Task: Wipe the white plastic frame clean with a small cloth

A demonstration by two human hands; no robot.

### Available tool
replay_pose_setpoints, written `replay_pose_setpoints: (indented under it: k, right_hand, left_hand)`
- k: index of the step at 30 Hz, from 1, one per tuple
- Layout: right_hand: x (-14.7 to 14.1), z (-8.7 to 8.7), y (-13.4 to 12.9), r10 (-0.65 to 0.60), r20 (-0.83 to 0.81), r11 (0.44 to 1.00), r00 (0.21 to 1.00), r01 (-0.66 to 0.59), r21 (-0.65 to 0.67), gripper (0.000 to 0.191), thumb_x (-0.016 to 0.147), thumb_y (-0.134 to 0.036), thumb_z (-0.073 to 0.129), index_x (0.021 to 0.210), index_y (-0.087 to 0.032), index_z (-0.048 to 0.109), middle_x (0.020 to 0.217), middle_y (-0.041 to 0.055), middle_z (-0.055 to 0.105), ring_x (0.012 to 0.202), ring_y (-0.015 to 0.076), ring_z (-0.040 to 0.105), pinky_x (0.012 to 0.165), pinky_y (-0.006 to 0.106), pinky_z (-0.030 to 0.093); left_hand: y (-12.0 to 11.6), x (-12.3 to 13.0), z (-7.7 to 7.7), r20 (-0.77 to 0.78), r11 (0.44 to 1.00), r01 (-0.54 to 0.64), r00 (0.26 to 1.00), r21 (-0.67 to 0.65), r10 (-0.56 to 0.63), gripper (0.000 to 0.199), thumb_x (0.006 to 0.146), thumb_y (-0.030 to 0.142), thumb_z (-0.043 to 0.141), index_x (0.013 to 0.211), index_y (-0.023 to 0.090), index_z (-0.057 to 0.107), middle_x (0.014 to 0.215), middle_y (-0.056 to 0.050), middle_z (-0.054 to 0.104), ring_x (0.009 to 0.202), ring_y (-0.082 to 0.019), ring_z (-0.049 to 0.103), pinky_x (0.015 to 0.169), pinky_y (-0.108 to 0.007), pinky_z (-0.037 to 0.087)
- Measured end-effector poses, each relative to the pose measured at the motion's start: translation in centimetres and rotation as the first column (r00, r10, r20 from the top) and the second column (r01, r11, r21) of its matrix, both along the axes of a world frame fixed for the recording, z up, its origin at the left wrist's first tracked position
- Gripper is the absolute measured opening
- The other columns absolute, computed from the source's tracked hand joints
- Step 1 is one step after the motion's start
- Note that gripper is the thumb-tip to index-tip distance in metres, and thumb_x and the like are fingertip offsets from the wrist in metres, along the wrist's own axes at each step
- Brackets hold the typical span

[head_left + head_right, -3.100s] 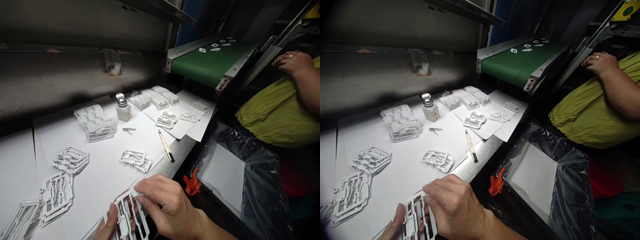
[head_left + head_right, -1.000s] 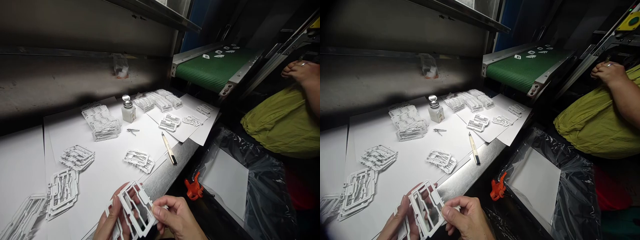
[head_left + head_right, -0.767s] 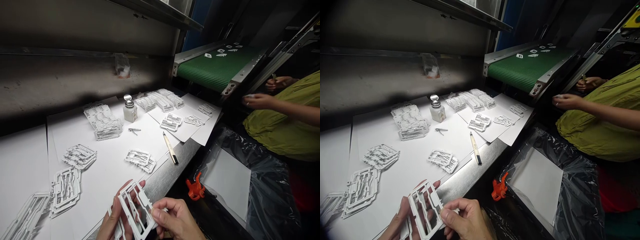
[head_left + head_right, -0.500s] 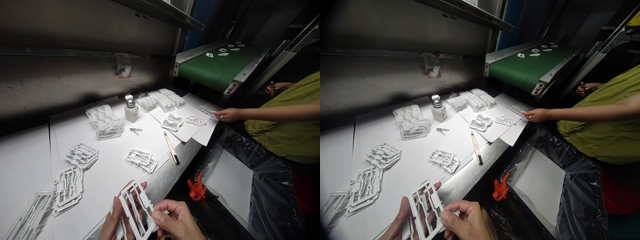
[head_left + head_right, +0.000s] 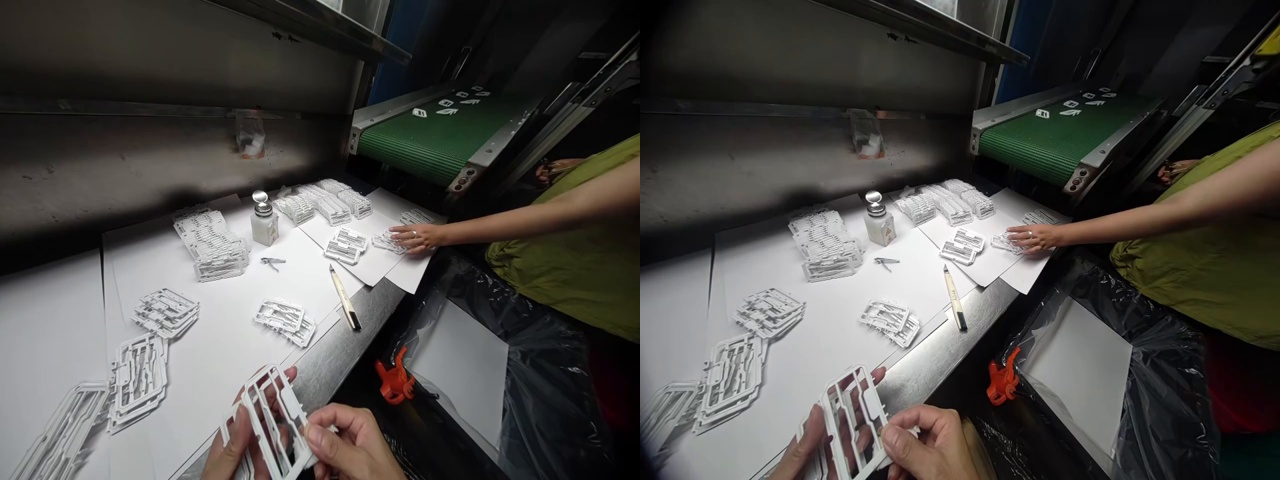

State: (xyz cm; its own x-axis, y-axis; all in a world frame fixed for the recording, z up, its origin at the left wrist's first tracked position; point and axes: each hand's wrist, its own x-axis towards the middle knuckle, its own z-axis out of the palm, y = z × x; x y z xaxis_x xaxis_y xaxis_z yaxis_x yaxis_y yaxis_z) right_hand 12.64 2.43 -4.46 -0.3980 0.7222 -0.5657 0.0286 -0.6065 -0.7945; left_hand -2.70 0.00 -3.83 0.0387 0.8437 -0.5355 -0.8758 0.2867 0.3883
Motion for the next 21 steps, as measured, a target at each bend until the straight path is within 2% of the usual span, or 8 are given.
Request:
replay_pose_setpoints:
  k: [4, 8, 11, 14, 16, 18, 20, 21]
  right_hand:
    - [0.0, 0.0, 0.1, -0.067, -0.037, 0.995, 0.997, 0.07, 0.076, 0.049, 0.067, -0.056, 0.07, 0.08, -0.009, 0.067, 0.054, 0.0017, 0.056, 0.048, 0.0091, 0.051, 0.051, 0.021, 0.041]
    - [0.4, 0.8, 0.6, -0.171, -0.079, 0.97, 0.982, 0.182, 0.16, 0.039, 0.071, -0.049, 0.07, 0.078, -0.011, 0.067, 0.057, 0.0013, 0.055, 0.052, 0.0093, 0.049, 0.052, 0.021, 0.042]
    - [0.8, 1.4, 1.0, -0.149, -0.039, 0.962, 0.988, 0.154, 0.227, 0.035, 0.075, -0.047, 0.067, 0.078, -0.011, 0.067, 0.059, 0.0018, 0.054, 0.054, 0.0106, 0.049, 0.052, 0.023, 0.043]
    - [1.0, 1.4, 1.0, -0.115, 0.068, 0.932, 0.991, 0.084, 0.352, 0.031, 0.079, -0.043, 0.063, 0.08, -0.013, 0.068, 0.07, 0.0051, 0.057, 0.056, 0.0123, 0.052, 0.052, 0.024, 0.045]
    - [0.8, 1.2, 0.7, -0.16, 0.194, 0.834, 0.968, 0.027, 0.552, 0.024, 0.081, -0.037, 0.06, 0.081, -0.015, 0.07, 0.076, 0.0074, 0.058, 0.061, 0.0145, 0.055, 0.054, 0.025, 0.046]
    - [0.4, 1.0, 0.1, -0.222, 0.343, 0.651, 0.913, -0.123, 0.749, 0.021, 0.085, -0.029, 0.055, 0.084, -0.015, 0.071, 0.078, 0.0095, 0.058, 0.062, 0.0148, 0.056, 0.054, 0.024, 0.045]
    - [-0.2, 0.9, -0.5, -0.214, 0.491, 0.476, 0.844, -0.349, 0.807, 0.023, 0.087, -0.026, 0.051, 0.087, -0.016, 0.071, 0.078, 0.0105, 0.058, 0.059, 0.0141, 0.055, 0.052, 0.023, 0.044]
    - [-0.5, 1.0, -0.7, -0.173, 0.547, 0.418, 0.819, -0.442, 0.794, 0.023, 0.087, -0.028, 0.051, 0.087, -0.017, 0.072, 0.078, 0.01, 0.059, 0.057, 0.0138, 0.054, 0.05, 0.023, 0.043]
  left_hand:
    - [0.2, 0.0, -0.1, -0.005, 0.993, -0.101, 0.995, -0.062, 0.1, 0.061, 0.075, 0.049, 0.06, 0.129, 0.023, 0.046, 0.105, -0.011, 0.066, 0.064, -0.02, 0.061, 0.058, -0.031, 0.052]
    - [0.3, 0.2, 0.4, -0.022, 0.983, -0.148, 0.989, -0.107, 0.146, 0.071, 0.066, 0.068, 0.056, 0.122, 0.024, 0.053, 0.115, -0.014, 0.063, 0.087, -0.031, 0.063, 0.071, -0.041, 0.054]
    - [0.6, 0.5, 1.3, 0.003, 0.968, -0.188, 0.982, -0.168, 0.191, 0.067, 0.066, 0.07, 0.053, 0.111, 0.021, 0.061, 0.116, -0.012, 0.063, 0.081, -0.025, 0.064, 0.063, -0.031, 0.054]
    - [0.9, 0.6, 1.9, -0.004, 0.952, -0.184, 0.982, -0.243, 0.189, 0.062, 0.077, 0.067, 0.04, 0.113, 0.021, 0.059, 0.115, -0.009, 0.064, 0.085, -0.023, 0.065, 0.062, -0.028, 0.054]
    - [1.1, 0.7, 2.0, -0.117, 0.95, -0.189, 0.98, -0.25, 0.164, 0.055, 0.081, 0.062, 0.04, 0.112, 0.02, 0.058, 0.112, -0.008, 0.066, 0.093, -0.024, 0.063, 0.064, -0.027, 0.055]
    - [1.2, 0.9, 1.9, -0.241, 0.949, -0.204, 0.96, -0.24, 0.145, 0.054, 0.08, 0.061, 0.044, 0.112, 0.02, 0.056, 0.111, -0.007, 0.066, 0.1, -0.023, 0.06, 0.07, -0.025, 0.054]
    - [1.3, 1.1, 1.8, -0.326, 0.953, -0.212, 0.936, -0.218, 0.134, 0.057, 0.076, 0.06, 0.054, 0.116, 0.02, 0.053, 0.111, -0.008, 0.065, 0.104, -0.023, 0.058, 0.077, -0.024, 0.052]
    - [1.3, 1.2, 1.8, -0.365, 0.955, -0.206, 0.924, -0.216, 0.117, 0.056, 0.074, 0.056, 0.06, 0.118, 0.022, 0.051, 0.108, -0.007, 0.066, 0.102, -0.022, 0.059, 0.077, -0.024, 0.052]
